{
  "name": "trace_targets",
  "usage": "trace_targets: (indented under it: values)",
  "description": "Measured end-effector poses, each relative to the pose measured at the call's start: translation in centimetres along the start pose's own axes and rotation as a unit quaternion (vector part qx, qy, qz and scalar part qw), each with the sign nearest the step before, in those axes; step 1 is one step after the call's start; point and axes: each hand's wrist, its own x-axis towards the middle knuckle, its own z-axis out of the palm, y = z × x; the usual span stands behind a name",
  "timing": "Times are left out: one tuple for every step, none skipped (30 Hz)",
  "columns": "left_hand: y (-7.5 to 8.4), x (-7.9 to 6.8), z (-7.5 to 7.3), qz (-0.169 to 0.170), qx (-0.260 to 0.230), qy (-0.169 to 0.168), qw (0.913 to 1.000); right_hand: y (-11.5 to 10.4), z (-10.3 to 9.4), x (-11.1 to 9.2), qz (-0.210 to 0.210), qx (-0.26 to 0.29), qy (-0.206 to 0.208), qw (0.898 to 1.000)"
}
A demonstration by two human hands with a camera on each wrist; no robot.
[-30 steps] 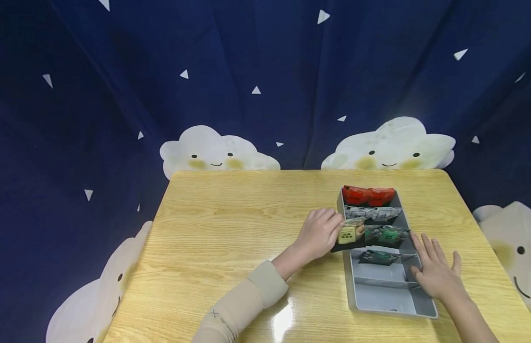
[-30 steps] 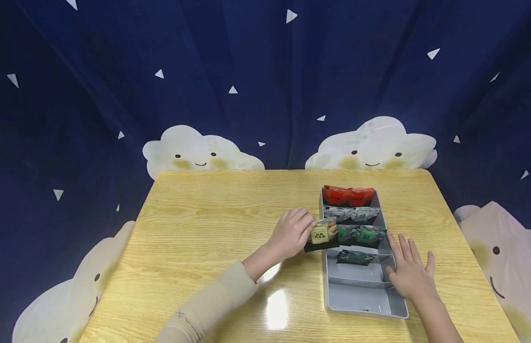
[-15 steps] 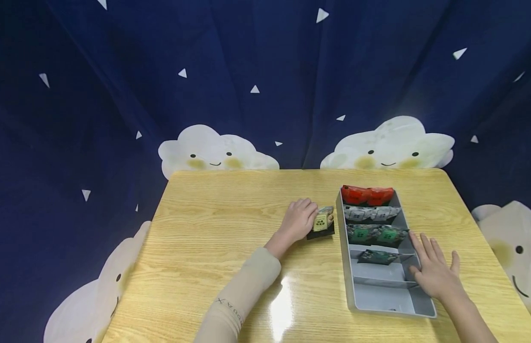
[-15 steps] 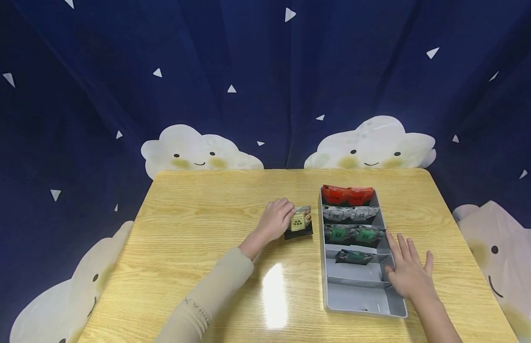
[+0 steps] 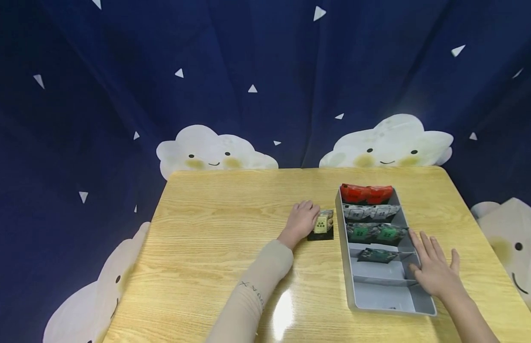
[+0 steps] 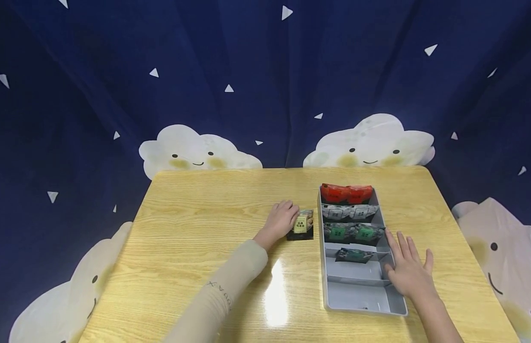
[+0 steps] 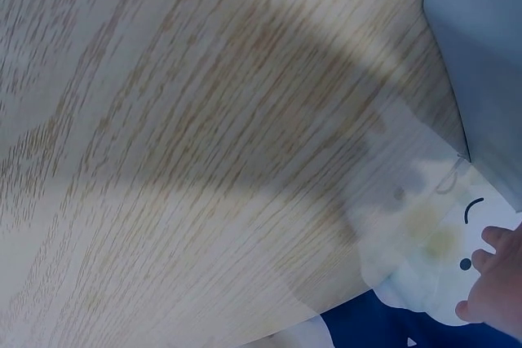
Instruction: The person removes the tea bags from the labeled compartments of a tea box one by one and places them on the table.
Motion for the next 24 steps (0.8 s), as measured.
trace_targets:
  values:
    - [0.1,0.1,0.3,-0.008,0.009,-0.002,0.9999,0.0,-0.1,0.0,-0.001,0.002,0.001,1.0]
    - [0.2,0.2,0.5,-0.017,0.017,-0.006,0.9997,-0.1,-0.1,0.0,-0.001,0.002,0.001,1.0]
    - [0.3,0.3,0.8,-0.024,0.025,-0.009,0.9993,-0.1,-0.1,0.1,-0.001,0.003,0.001,1.0]
    - [0.3,0.4,1.0,-0.031,0.03,-0.009,0.999,-0.1,-0.1,0.1,-0.001,0.004,0.001,1.0]
    - [0.4,0.4,1.2,-0.038,0.032,-0.008,0.9987,-0.1,-0.1,0.1,-0.001,0.005,0.0,1.0]
    - [0.5,0.5,1.4,-0.045,0.031,-0.005,0.9985,-0.1,-0.2,0.1,-0.001,0.005,0.0,1.0]
    - [0.6,0.5,1.6,-0.053,0.03,-0.003,0.9981,-0.1,-0.1,0.1,-0.001,0.004,0.0,1.0]
    - [0.7,0.6,1.8,-0.06,0.028,-0.002,0.9978,-0.1,-0.1,0.1,-0.001,0.003,0.0,1.0]
    - [0.8,0.6,1.9,-0.067,0.025,0.001,0.9974,-0.1,-0.1,0.1,0.0,0.003,0.0,1.0]
    - [0.9,0.7,2.0,-0.073,0.022,0.002,0.9971,0.0,-0.1,0.1,0.0,0.003,-0.001,1.0]
    - [1.0,0.7,2.1,-0.08,0.019,0.0,0.9966,0.0,0.0,0.2,0.001,0.002,-0.001,1.0]
    - [1.0,0.7,2.2,-0.086,0.016,-0.002,0.9962,0.0,0.0,0.2,0.001,0.0,-0.001,1.0]
    - [1.1,0.8,2.3,-0.091,0.015,-0.006,0.9957,0.1,0.0,0.2,0.001,-0.001,-0.001,1.0]
    - [1.2,0.8,2.4,-0.096,0.015,-0.007,0.9953,0.1,0.1,0.2,0.002,-0.001,-0.001,1.0]
    - [1.3,0.8,2.4,-0.099,0.014,-0.01,0.9949,0.1,0.1,0.2,0.002,-0.002,-0.001,1.0]
    - [1.5,0.9,2.5,-0.103,0.013,-0.012,0.9946,0.2,0.1,0.2,0.001,-0.002,-0.001,1.0]
    - [1.6,0.9,2.6,-0.105,0.014,-0.014,0.9942,0.2,0.1,0.3,0.001,-0.002,-0.001,1.0]
    - [1.7,0.9,2.6,-0.107,0.013,-0.014,0.994,0.2,0.1,0.3,0.001,-0.001,-0.001,1.0]
    - [1.8,1.0,2.7,-0.109,0.012,-0.015,0.9939,0.2,0.1,0.3,0.001,-0.001,-0.001,1.0]
    - [1.9,1.0,2.8,-0.11,0.013,-0.016,0.9937,0.2,0.1,0.3,0.001,0.0,0.0,1.0]
    - [2.1,1.0,2.8,-0.111,0.012,-0.018,0.9936,0.2,0.1,0.3,0.001,-0.001,0.0,1.0]
    - [2.2,1.0,2.9,-0.112,0.014,-0.019,0.9934,0.2,0.1,0.3,0.001,0.0,0.0,1.0]
    - [2.2,1.0,2.9,-0.114,0.016,-0.021,0.9931,0.2,0.1,0.3,0.001,0.0,0.0,1.0]
    - [2.3,1.0,3.0,-0.116,0.017,-0.023,0.9929,0.2,0.1,0.3,0.001,-0.001,-0.001,1.0]
